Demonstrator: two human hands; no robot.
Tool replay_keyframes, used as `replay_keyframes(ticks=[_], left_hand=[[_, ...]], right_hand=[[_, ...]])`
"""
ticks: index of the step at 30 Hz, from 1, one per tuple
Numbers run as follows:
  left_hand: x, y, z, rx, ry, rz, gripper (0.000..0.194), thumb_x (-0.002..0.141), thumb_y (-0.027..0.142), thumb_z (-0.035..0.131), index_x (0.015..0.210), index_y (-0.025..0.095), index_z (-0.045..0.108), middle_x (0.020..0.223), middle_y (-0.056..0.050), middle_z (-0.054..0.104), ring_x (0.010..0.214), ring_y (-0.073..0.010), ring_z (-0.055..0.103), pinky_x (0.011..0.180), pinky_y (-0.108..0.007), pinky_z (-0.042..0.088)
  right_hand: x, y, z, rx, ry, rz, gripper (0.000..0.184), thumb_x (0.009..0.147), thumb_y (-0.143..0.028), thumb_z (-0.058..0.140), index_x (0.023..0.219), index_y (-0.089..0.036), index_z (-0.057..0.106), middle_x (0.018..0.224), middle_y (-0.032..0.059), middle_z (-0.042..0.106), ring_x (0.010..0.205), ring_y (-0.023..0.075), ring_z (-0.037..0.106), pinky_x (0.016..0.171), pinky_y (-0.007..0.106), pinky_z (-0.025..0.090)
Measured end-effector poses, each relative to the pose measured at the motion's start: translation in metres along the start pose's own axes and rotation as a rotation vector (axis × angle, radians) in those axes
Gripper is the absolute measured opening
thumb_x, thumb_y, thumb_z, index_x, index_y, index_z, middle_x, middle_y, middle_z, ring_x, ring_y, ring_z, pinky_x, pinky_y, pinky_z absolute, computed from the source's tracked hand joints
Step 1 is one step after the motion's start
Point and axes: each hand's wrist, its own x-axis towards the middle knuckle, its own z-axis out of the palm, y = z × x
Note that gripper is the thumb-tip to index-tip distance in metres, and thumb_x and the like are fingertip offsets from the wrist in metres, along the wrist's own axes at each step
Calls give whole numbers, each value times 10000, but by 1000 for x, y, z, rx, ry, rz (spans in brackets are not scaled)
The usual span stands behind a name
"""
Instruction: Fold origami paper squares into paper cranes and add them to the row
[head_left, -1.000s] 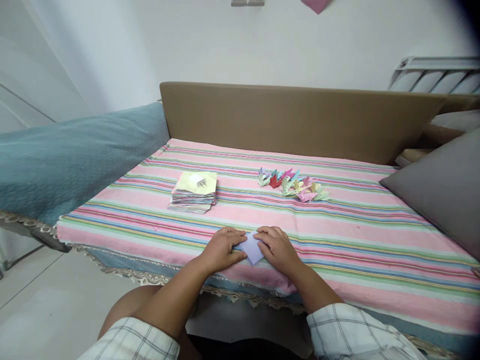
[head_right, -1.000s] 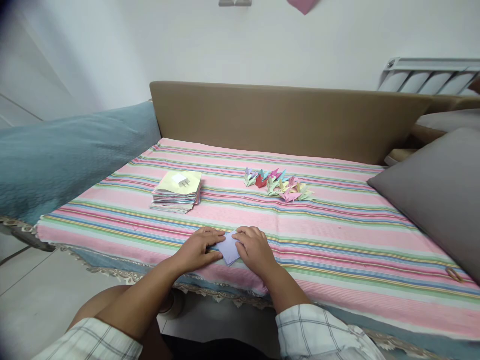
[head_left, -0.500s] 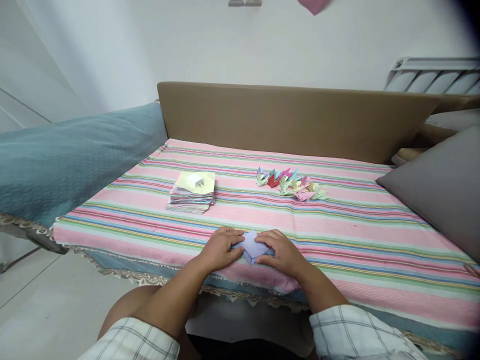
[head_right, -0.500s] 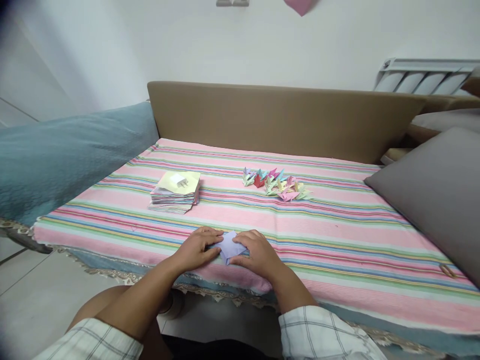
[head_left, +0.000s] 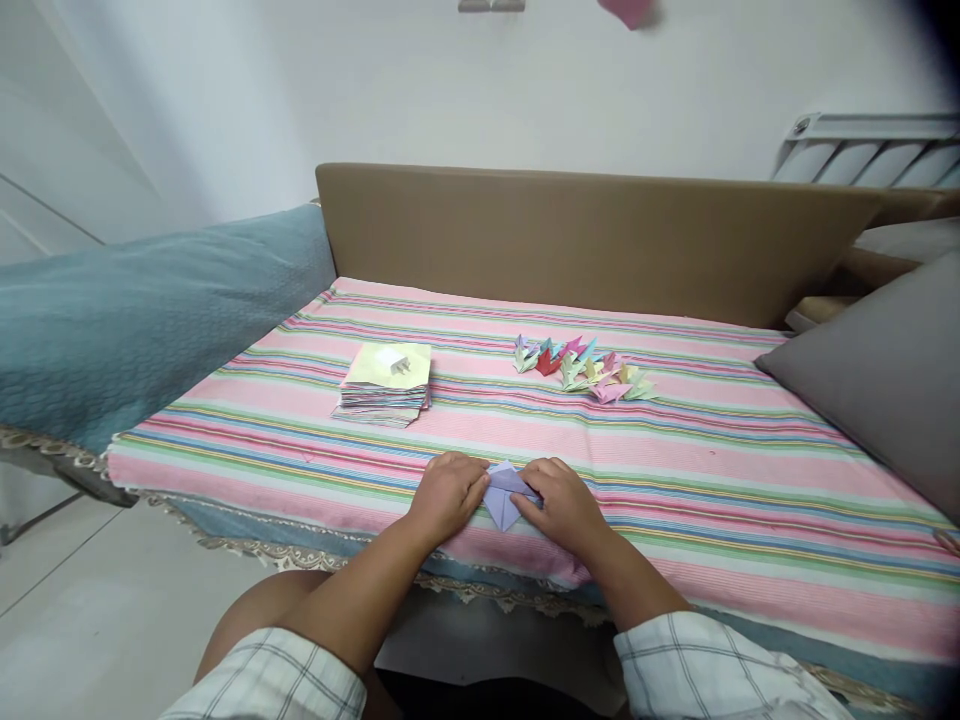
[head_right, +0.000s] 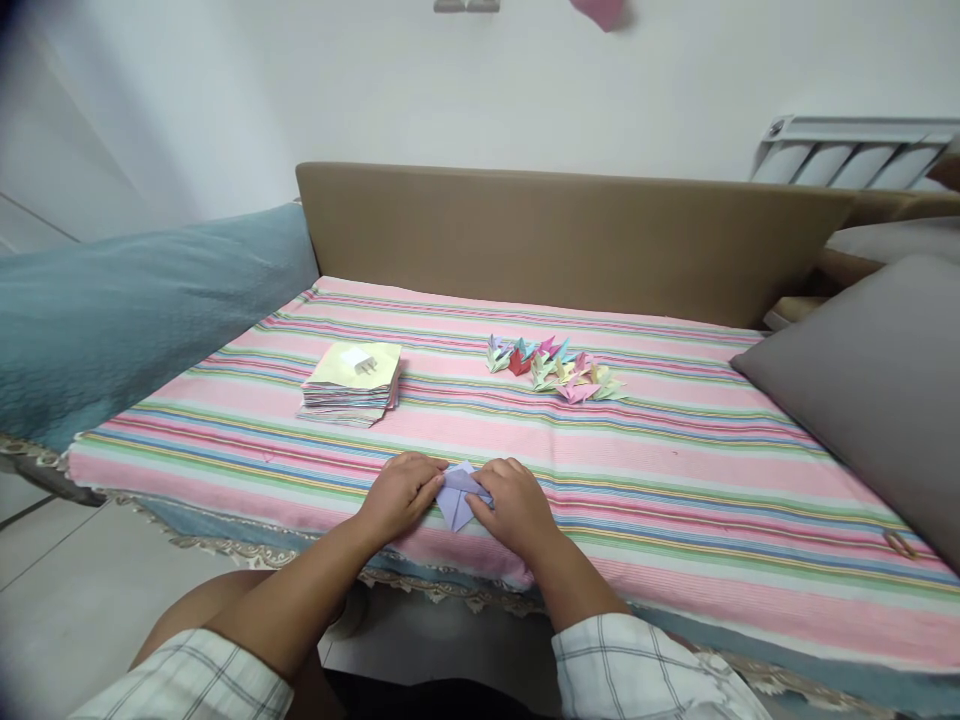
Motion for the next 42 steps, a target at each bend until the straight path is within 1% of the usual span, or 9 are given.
replay_keyframes(ticks=[2, 5, 8, 13, 19, 27, 31, 35, 42], left_hand=[[0, 0, 0, -8, 5, -4, 259, 902, 300, 423, 892, 222, 670, 1063, -9, 682, 962, -193, 580, 875, -367, 407], [1, -1, 3, -15, 21, -8, 217, 837, 359, 539, 967, 237, 662, 1091, -12, 670, 986, -203, 573, 884, -370, 402], [2, -1, 7, 17, 30, -23, 277, 757, 338, 629, 1017, 246, 659, 1126, -17, 654, 1014, -222, 563, 897, -390, 395], [7, 1, 9, 67, 10, -62, 270, 714, 231, 622, 974, 261, 691, 1132, -8, 651, 1007, -233, 564, 884, -395, 410], [12, 4, 6, 70, -10, -114, 274, 707, 203, 611, 960, 261, 698, 1127, -9, 654, 1015, -236, 567, 896, -401, 412], [15, 2, 10, 37, 17, -159, 173, 745, 230, 603, 879, 254, 708, 1093, -14, 668, 994, -219, 581, 888, -379, 411], [17, 2, 10, 35, 26, -175, 84, 766, 267, 602, 758, 232, 677, 1037, -23, 681, 987, -210, 580, 876, -351, 409], [19, 3, 9, 55, 20, -185, 123, 776, 293, 595, 691, 206, 619, 978, -36, 683, 967, -210, 583, 862, -334, 405], [20, 3, 8, 83, 9, -192, 133, 779, 318, 588, 714, 204, 610, 947, -39, 678, 963, -212, 582, 861, -331, 404]], right_hand=[[0, 1, 3, -14, 21, -8, 182, 838, -308, 550, 923, -182, 651, 884, 69, 621, 833, 206, 521, 752, 336, 424], [-1, 3, 6, -2, 49, -31, 193, 862, -287, 522, 953, -194, 665, 884, 69, 628, 837, 201, 528, 761, 334, 424], [-2, 4, 8, 18, 59, -39, 200, 876, -274, 505, 970, -208, 669, 875, 64, 633, 834, 194, 535, 763, 333, 428], [-3, 4, 7, 10, 64, -11, 213, 818, -288, 585, 996, -199, 662, 910, 70, 633, 843, 212, 524, 755, 347, 433], [-1, 2, 6, -4, 58, 52, 270, 771, -231, 601, 1033, -192, 654, 914, 71, 618, 850, 219, 505, 766, 354, 428], [2, 2, 11, 37, 114, 111, 197, 797, -181, 540, 933, -205, 680, 856, 62, 610, 833, 207, 504, 763, 338, 414], [3, 1, 12, 29, 143, 129, 134, 797, -190, 546, 851, -203, 668, 825, 53, 594, 814, 198, 498, 752, 326, 401], [4, 0, 12, 20, 150, 151, 76, 805, -215, 557, 783, -193, 626, 789, 42, 569, 796, 189, 489, 741, 313, 389], [4, -1, 9, 47, 160, 149, 190, 851, -322, 522, 734, -191, 593, 786, 42, 573, 796, 183, 491, 748, 313, 384]])
